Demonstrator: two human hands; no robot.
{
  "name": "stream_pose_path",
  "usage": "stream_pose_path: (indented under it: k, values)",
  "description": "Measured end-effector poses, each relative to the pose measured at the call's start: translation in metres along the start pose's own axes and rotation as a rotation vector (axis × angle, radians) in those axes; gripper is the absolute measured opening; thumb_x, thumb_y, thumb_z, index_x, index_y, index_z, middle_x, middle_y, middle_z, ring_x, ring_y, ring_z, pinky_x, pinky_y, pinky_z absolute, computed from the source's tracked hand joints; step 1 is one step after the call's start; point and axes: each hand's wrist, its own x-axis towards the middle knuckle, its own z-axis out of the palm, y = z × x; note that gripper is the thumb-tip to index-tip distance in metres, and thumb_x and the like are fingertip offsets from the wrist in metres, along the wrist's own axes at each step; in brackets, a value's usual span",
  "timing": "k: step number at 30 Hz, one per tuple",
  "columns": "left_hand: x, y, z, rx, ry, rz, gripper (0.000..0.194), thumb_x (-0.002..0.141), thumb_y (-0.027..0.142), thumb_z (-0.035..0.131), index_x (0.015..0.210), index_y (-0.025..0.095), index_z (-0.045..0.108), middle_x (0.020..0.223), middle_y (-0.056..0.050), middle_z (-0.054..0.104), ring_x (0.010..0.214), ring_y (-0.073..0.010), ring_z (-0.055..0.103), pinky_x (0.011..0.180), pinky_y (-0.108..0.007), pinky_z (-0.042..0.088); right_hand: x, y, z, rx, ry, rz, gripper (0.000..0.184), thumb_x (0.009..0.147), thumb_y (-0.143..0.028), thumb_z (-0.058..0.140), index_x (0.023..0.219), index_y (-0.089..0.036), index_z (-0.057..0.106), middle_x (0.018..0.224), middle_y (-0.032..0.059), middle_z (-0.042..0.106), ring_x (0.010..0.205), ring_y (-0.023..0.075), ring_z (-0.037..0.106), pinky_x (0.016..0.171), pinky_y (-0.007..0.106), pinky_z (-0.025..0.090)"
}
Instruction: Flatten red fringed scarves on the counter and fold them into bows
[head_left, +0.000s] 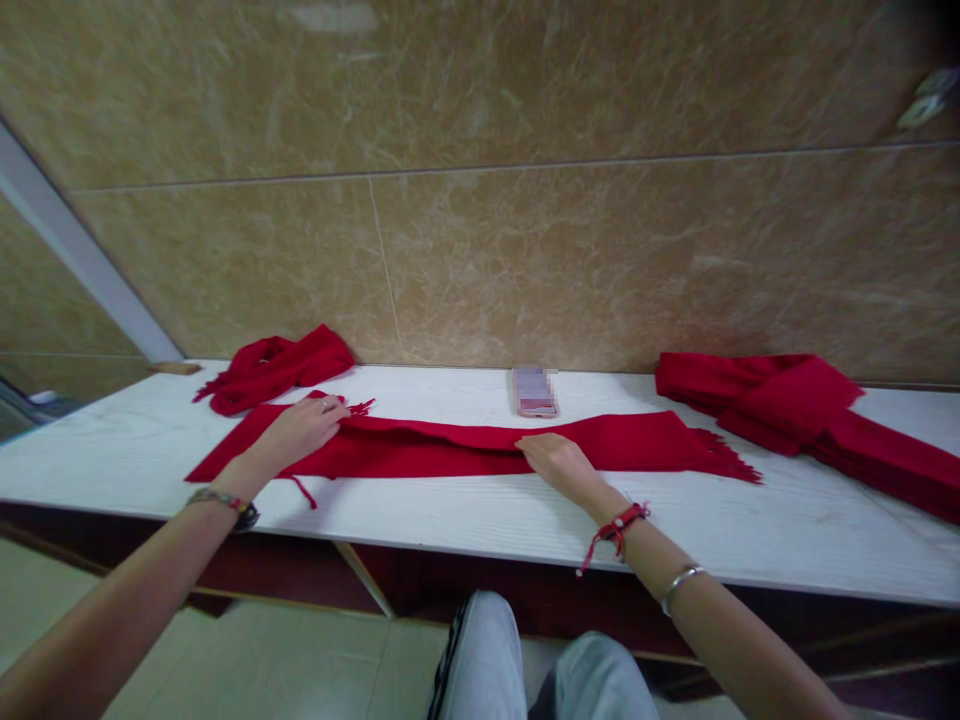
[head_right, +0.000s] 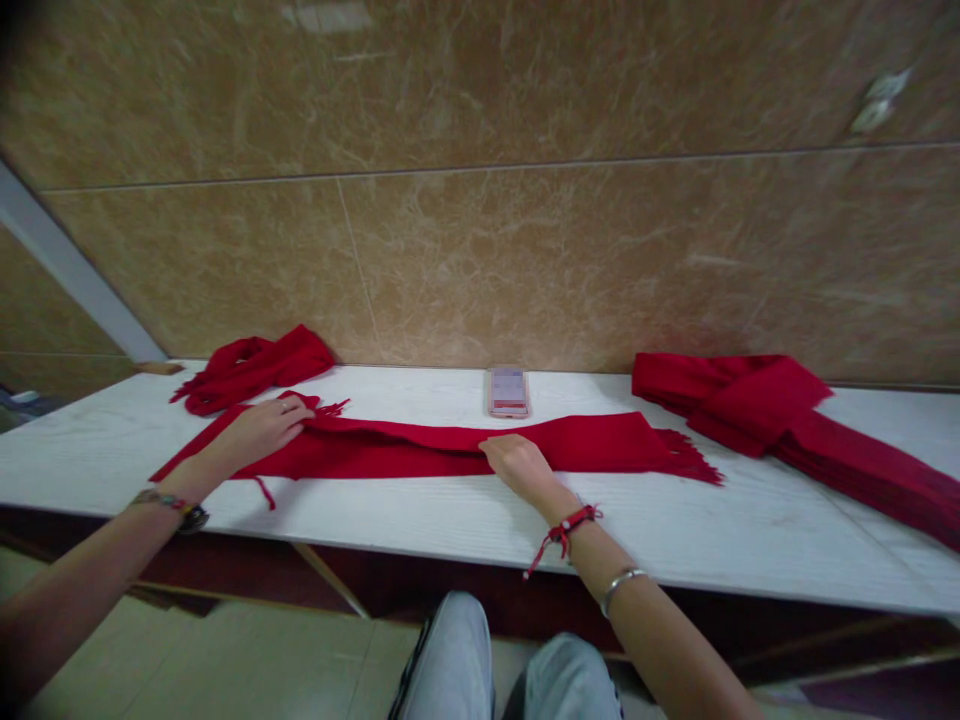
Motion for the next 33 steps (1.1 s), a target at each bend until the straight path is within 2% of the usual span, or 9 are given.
stream_pose_path:
  k: [3, 6, 11, 13, 17, 20, 25, 29, 33]
  values:
    - [-0.020, 0.007, 0.015, 0.055, -0.151, 0.101, 0.024, 0.082, 0.012, 0.038, 0.091, 0.016, 0.060, 0.096, -0.011, 0.059, 0.088, -0.0202, 0.055, 0.081, -0.034, 0.042, -0.001, -0.001, -0.002, 0.014, -0.011, -0.030, 0.027, 0.084, -0.013, 0.041, 0.099, -0.015, 0.063, 0.101, 0.0097, 0.065, 0.092, 0.0187, 0.060, 0.083, 0.032, 0.046]
    - [-0.027, 0.010, 0.023, 0.092, -0.155, 0.095, 0.025, 0.082, 0.012, 0.037, 0.092, 0.015, 0.059, 0.094, -0.011, 0.060, 0.090, -0.0211, 0.055, 0.083, -0.036, 0.042, -0.002, -0.003, -0.002, 0.034, -0.050, -0.088, 0.026, 0.084, -0.012, 0.041, 0.097, -0.015, 0.064, 0.101, 0.0090, 0.065, 0.094, 0.0181, 0.059, 0.085, 0.030, 0.044]
    - [-0.020, 0.001, 0.003, 0.051, -0.014, 0.000, 0.029, 0.085, 0.020, 0.032, 0.096, 0.014, 0.058, 0.098, -0.012, 0.058, 0.090, -0.0206, 0.055, 0.081, -0.034, 0.044, -0.004, -0.001, -0.004, 0.039, 0.025, 0.040, 0.028, 0.086, -0.016, 0.038, 0.101, -0.016, 0.062, 0.099, 0.0096, 0.066, 0.089, 0.0185, 0.061, 0.080, 0.031, 0.047]
    - [-0.023, 0.001, 0.000, 0.018, 0.001, -0.011, 0.029, 0.084, 0.023, 0.033, 0.094, 0.015, 0.059, 0.097, -0.011, 0.058, 0.088, -0.0211, 0.055, 0.081, -0.034, 0.044, -0.005, 0.000, -0.006, 0.073, 0.055, 0.037, 0.029, 0.086, -0.017, 0.038, 0.103, -0.017, 0.061, 0.101, 0.0091, 0.065, 0.090, 0.0181, 0.061, 0.081, 0.031, 0.047]
    - [-0.037, 0.011, 0.014, -0.079, -0.104, 0.028, 0.023, 0.081, 0.020, 0.039, 0.088, 0.017, 0.060, 0.092, -0.009, 0.060, 0.085, -0.0194, 0.056, 0.081, -0.032, 0.044, -0.007, 0.001, -0.006, 0.144, -0.030, -0.078, 0.028, 0.084, -0.016, 0.040, 0.099, -0.019, 0.064, 0.103, 0.0071, 0.065, 0.097, 0.0174, 0.059, 0.086, 0.032, 0.045]
    - [-0.043, 0.017, 0.021, -0.097, -0.144, 0.013, 0.021, 0.079, 0.016, 0.040, 0.088, 0.017, 0.059, 0.090, -0.009, 0.060, 0.083, -0.0187, 0.056, 0.076, -0.030, 0.045, -0.007, 0.001, -0.005, 0.146, -0.070, -0.104, 0.027, 0.082, -0.014, 0.042, 0.097, -0.018, 0.065, 0.104, 0.0077, 0.065, 0.099, 0.0177, 0.058, 0.087, 0.033, 0.044]
    - [-0.029, 0.020, 0.003, -0.092, -0.244, 0.046, 0.017, 0.075, 0.017, 0.042, 0.079, 0.018, 0.058, 0.079, -0.004, 0.057, 0.075, -0.0166, 0.055, 0.071, -0.026, 0.043, -0.006, -0.002, -0.010, 0.159, -0.060, -0.102, 0.027, 0.081, -0.013, 0.043, 0.096, -0.016, 0.065, 0.102, 0.0082, 0.065, 0.099, 0.0175, 0.058, 0.088, 0.031, 0.043]
    - [0.003, 0.051, -0.007, -0.188, -0.204, 0.110, 0.023, 0.079, 0.019, 0.038, 0.086, 0.017, 0.059, 0.087, -0.006, 0.058, 0.084, -0.0171, 0.054, 0.082, -0.029, 0.042, -0.004, -0.008, -0.016, 0.178, -0.069, -0.078, 0.029, 0.083, -0.023, 0.045, 0.106, -0.016, 0.061, 0.110, 0.0094, 0.061, 0.107, 0.0187, 0.053, 0.092, 0.034, 0.041]
    - [0.048, 0.113, 0.011, -0.315, -0.013, 0.135, 0.033, 0.087, 0.028, 0.031, 0.105, 0.015, 0.055, 0.107, -0.010, 0.057, 0.100, -0.0180, 0.051, 0.092, -0.032, 0.038, -0.004, -0.011, -0.013, 0.141, -0.161, -0.065, 0.043, 0.086, -0.036, 0.042, 0.126, -0.020, 0.044, 0.133, 0.0098, 0.042, 0.125, 0.0212, 0.033, 0.101, 0.043, 0.028]
